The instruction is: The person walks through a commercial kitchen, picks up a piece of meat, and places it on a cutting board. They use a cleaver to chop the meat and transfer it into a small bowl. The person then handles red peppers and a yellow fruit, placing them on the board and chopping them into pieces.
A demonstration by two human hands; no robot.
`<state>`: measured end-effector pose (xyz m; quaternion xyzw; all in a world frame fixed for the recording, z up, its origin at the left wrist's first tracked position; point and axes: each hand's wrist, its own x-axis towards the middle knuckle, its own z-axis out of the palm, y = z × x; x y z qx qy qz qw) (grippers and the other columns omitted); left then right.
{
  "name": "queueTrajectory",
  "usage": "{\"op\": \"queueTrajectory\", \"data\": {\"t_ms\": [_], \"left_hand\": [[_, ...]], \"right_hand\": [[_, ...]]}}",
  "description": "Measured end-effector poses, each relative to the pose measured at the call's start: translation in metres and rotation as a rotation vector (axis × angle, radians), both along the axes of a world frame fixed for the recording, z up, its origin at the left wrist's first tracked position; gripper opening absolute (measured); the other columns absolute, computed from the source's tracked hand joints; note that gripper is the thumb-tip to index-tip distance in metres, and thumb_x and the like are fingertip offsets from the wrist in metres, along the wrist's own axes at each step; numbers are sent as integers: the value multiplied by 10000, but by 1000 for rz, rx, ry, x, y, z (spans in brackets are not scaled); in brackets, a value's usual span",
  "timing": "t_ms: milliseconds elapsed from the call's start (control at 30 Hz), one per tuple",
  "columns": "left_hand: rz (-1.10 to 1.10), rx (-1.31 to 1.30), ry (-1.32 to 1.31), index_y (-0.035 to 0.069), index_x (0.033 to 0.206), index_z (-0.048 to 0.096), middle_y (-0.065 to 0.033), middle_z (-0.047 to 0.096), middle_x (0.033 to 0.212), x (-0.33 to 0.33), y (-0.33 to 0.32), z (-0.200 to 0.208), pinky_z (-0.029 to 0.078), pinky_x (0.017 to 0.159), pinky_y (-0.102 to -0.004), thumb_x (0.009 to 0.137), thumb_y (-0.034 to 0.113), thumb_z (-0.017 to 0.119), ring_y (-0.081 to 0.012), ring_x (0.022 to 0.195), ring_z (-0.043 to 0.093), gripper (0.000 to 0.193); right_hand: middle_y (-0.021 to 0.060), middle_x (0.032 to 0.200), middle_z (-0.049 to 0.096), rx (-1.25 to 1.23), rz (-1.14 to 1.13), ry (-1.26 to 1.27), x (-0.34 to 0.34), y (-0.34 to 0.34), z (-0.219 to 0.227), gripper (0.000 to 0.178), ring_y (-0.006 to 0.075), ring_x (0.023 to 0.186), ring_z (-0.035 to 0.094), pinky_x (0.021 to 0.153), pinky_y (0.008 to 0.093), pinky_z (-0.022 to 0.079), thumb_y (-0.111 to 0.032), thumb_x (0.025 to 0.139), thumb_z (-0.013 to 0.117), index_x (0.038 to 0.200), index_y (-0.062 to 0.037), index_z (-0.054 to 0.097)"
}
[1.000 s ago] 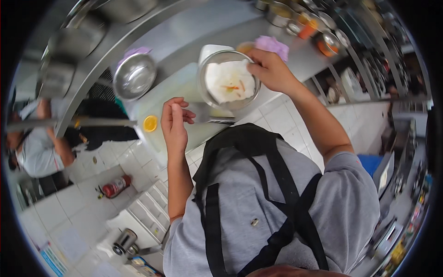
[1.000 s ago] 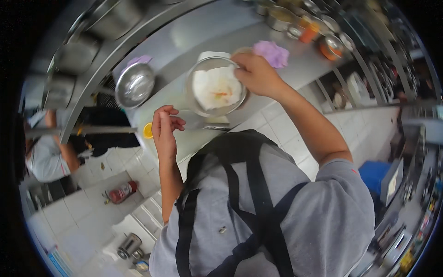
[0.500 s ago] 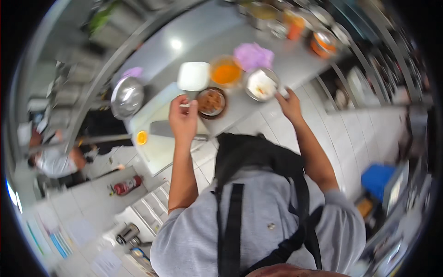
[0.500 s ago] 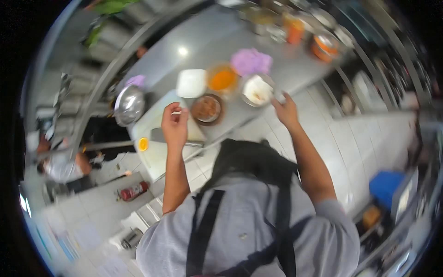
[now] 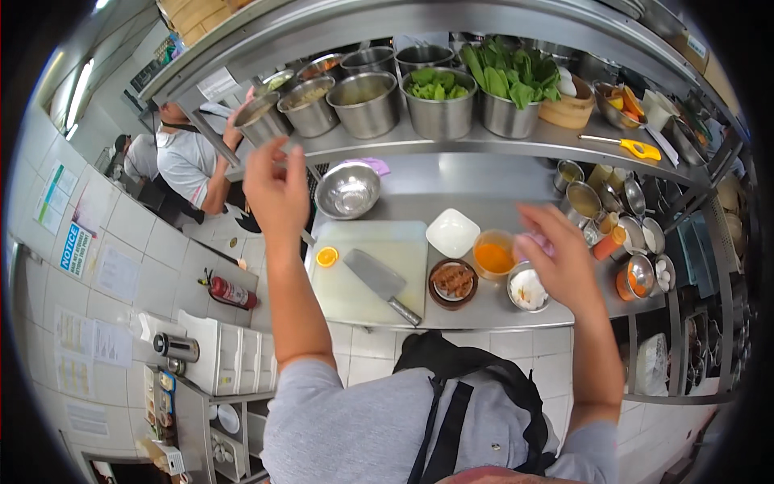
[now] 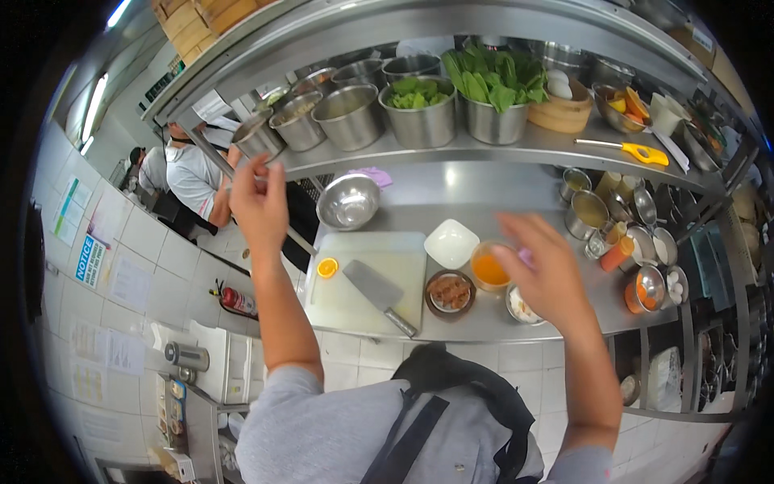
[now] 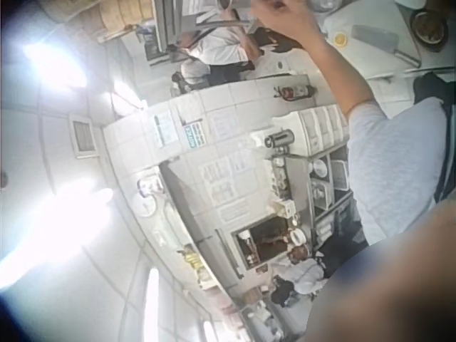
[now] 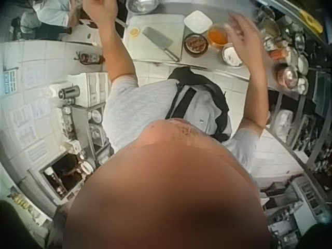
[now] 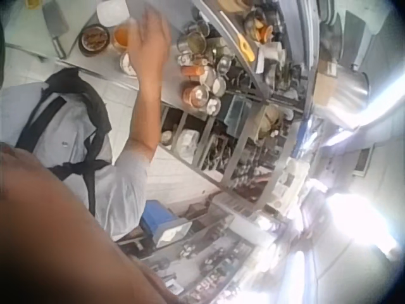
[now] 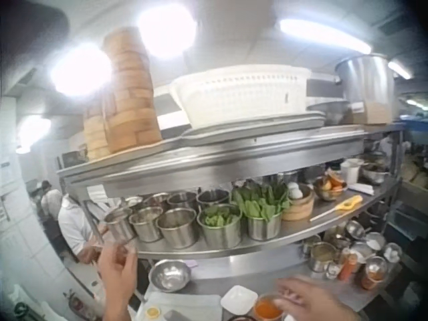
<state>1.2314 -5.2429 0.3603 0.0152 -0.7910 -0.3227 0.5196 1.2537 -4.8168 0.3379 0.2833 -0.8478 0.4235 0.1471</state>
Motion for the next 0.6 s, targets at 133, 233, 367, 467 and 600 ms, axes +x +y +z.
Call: {"op": "queueTrajectory", "data": {"t_ms": [133,233,367,467,600], "left_hand": [[-129,113,13,-17,1185,728,-2,617,970,17,-21,-38,465,681,-209,1022,69,754,-52,795,566,186],[-194,154,-21,-24,1176,720,-8,624,968,39,-42,-63,460,688,-210,1028,64,743,-58,801,572,173],[-211,147,-83,-19,1174,719,-10,624,959,61,-76,-84,456,670,-217,1033,66,730,-64,773,564,165],[-66,283,-99,-11,1155,730,-12,635,933,97,-134,-126,444,635,-221,1023,61,728,-67,734,559,150],[15,621,-150,1,1152,731,8,630,886,117,-175,-149,444,631,-220,1040,91,728,-57,710,547,143]], "right_hand": [[146,1339,702,122,334,503,-69,-143,69,418,370,1253,631,1044,477,534,-204,1000,730,1376,-26,692],[179,1419,655,269,369,682,-141,-254,87,395,388,1242,641,1080,500,524,-240,1040,683,1371,-27,709],[213,1243,767,630,228,399,-237,-354,129,272,378,1190,729,983,504,578,-188,979,681,1151,-16,802],[228,1216,780,874,156,246,-224,-410,153,320,359,1106,767,926,482,596,-231,939,724,1167,-22,807],[211,1117,797,850,218,155,-250,-431,145,322,331,1001,777,867,463,590,-215,885,746,1129,-17,818]]}}
